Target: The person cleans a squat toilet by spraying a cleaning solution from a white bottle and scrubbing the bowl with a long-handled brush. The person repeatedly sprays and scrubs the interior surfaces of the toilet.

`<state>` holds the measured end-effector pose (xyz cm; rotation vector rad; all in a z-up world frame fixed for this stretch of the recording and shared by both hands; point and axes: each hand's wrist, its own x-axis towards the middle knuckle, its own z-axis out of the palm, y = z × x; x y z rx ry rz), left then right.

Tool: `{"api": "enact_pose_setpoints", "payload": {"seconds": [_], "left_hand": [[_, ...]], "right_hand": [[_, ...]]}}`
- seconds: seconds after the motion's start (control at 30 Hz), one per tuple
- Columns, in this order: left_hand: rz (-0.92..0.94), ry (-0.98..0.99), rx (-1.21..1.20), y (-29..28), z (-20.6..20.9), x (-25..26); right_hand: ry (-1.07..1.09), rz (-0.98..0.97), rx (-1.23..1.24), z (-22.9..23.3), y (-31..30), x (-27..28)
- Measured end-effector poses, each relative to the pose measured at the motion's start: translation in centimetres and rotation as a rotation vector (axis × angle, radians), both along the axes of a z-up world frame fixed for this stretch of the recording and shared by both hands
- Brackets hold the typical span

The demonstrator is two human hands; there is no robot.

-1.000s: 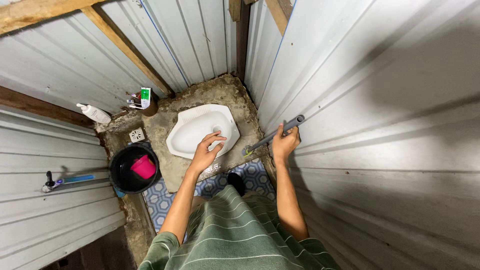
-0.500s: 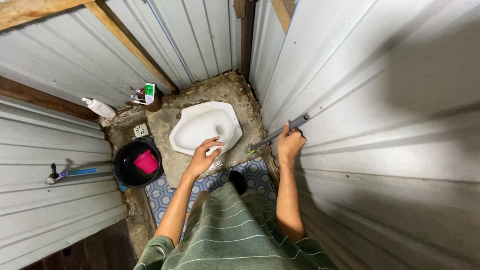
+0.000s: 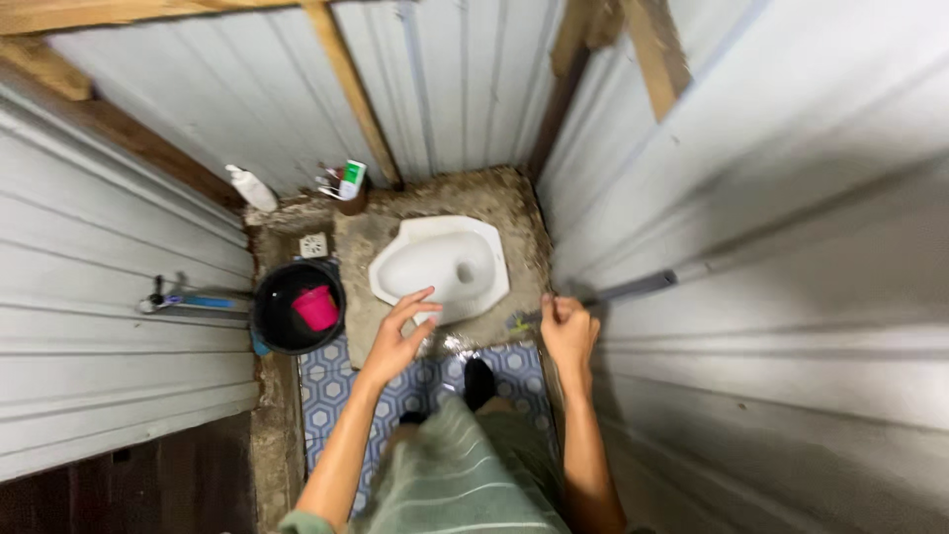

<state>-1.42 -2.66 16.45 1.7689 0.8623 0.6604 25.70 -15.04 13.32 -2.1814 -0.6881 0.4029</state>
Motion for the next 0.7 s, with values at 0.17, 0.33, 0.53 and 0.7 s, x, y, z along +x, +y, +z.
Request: {"api": "enact_pose_setpoints", "payload": {"seconds": [0.17,0.33,0.53,0.7], "left_hand": [[0.069,-0.083,0.093,0.9,6.2,-3.5],[0.065,-0.135,0.180,3.2,10.3,-2.5],[0.122,-0.120,0.291,8.3,13.1,2.5],[0.192,-0.112,0.313,12.5,14.6,6.9]], "right_hand": [[0.029,0.208,0.313,3.1,2.6,-4.4],[0.067,0.295,0.437,6.9,9.3,-4.4],[-0.129,0.450,0.823,10.4,25.7,0.8],[-0.252,0.309,0.732,12.4,40.8,5.3]]}}
